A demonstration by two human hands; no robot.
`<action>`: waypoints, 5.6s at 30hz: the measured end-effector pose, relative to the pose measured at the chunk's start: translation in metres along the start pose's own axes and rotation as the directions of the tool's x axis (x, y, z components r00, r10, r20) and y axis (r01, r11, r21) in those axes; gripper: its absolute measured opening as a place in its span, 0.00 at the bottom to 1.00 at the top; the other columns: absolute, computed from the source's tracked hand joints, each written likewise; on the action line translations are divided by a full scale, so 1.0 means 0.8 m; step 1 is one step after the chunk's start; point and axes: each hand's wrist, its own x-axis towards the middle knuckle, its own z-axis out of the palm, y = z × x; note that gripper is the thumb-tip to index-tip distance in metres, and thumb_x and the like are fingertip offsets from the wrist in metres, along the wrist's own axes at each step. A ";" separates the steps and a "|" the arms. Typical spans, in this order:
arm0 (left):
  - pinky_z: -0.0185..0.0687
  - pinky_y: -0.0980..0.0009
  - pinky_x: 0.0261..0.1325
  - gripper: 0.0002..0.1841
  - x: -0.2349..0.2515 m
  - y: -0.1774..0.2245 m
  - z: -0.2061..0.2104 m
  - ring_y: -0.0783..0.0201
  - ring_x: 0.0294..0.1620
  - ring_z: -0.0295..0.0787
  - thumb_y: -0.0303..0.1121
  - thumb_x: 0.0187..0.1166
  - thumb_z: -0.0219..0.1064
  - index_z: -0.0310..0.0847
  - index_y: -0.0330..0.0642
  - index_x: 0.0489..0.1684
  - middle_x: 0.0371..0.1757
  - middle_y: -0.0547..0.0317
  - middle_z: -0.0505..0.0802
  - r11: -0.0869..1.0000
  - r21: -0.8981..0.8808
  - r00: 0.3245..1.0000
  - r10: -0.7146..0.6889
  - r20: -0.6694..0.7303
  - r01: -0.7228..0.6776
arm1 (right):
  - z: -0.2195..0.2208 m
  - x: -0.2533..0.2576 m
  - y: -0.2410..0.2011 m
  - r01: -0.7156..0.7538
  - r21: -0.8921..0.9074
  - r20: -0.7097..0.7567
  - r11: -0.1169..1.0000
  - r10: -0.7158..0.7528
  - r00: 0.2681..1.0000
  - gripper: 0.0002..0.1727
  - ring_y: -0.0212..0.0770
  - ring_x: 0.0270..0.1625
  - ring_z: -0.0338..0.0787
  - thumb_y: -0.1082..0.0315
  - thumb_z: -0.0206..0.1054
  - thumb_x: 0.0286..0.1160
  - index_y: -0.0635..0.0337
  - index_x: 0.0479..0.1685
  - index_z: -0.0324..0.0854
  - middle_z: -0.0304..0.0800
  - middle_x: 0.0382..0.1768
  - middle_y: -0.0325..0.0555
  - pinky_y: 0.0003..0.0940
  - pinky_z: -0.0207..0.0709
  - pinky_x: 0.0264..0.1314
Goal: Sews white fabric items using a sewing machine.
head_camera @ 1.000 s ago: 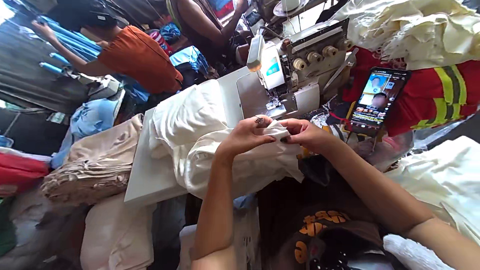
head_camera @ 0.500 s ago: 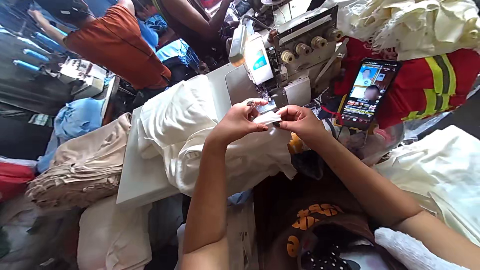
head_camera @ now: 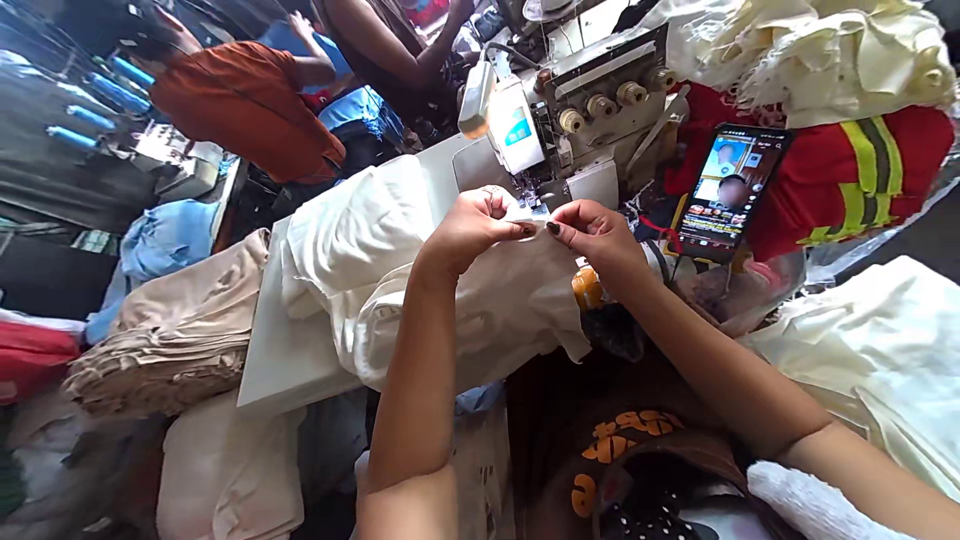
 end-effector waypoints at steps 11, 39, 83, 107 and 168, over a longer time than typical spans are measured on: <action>0.79 0.81 0.28 0.04 -0.001 -0.001 -0.005 0.79 0.24 0.81 0.22 0.73 0.73 0.85 0.42 0.33 0.29 0.69 0.90 0.999 0.018 0.973 0.033 -0.227 -0.030 | -0.009 -0.003 -0.002 0.233 -0.209 -0.099 0.950 -0.257 0.961 0.08 0.30 0.42 0.89 0.76 0.64 0.75 0.67 0.47 0.86 0.91 0.46 0.46 0.26 0.86 0.47; 0.91 0.73 0.50 0.05 0.010 -0.004 0.008 0.74 0.40 0.93 0.22 0.66 0.79 0.91 0.39 0.32 0.37 0.66 0.96 0.956 0.125 0.868 0.295 -0.400 -0.267 | -0.034 0.015 0.016 -0.077 -0.077 0.306 0.994 0.097 0.947 0.18 0.27 0.39 0.87 0.63 0.52 0.91 0.66 0.48 0.85 0.89 0.38 0.39 0.28 0.85 0.47; 0.63 0.45 0.85 0.18 0.005 -0.090 0.130 0.46 0.75 0.84 0.33 0.91 0.53 0.84 0.33 0.64 0.68 0.44 0.91 0.507 0.842 0.710 0.524 -0.471 0.184 | -0.034 -0.065 0.041 -0.422 0.116 0.185 0.899 0.398 0.898 0.17 0.36 0.31 0.93 0.77 0.63 0.79 0.68 0.65 0.76 0.93 0.35 0.45 0.32 0.92 0.39; 0.74 0.37 0.72 0.17 0.078 -0.107 -0.074 0.32 0.66 0.85 0.34 0.88 0.58 0.87 0.26 0.56 0.59 0.30 0.90 0.607 0.655 0.645 0.285 -0.709 0.451 | -0.002 0.025 0.036 -0.031 -0.472 0.060 0.881 0.068 0.996 0.16 0.27 0.26 0.87 0.69 0.58 0.86 0.48 0.58 0.91 0.91 0.26 0.34 0.28 0.85 0.35; 0.90 0.74 0.54 0.15 -0.072 -0.025 0.004 0.71 0.46 0.92 0.14 0.76 0.62 0.90 0.33 0.55 0.51 0.55 0.95 0.912 0.220 0.937 0.345 0.051 -0.347 | -0.016 -0.001 0.029 0.020 -0.176 0.128 0.984 0.003 0.992 0.12 0.28 0.43 0.88 0.78 0.61 0.80 0.60 0.56 0.84 0.90 0.47 0.41 0.25 0.85 0.49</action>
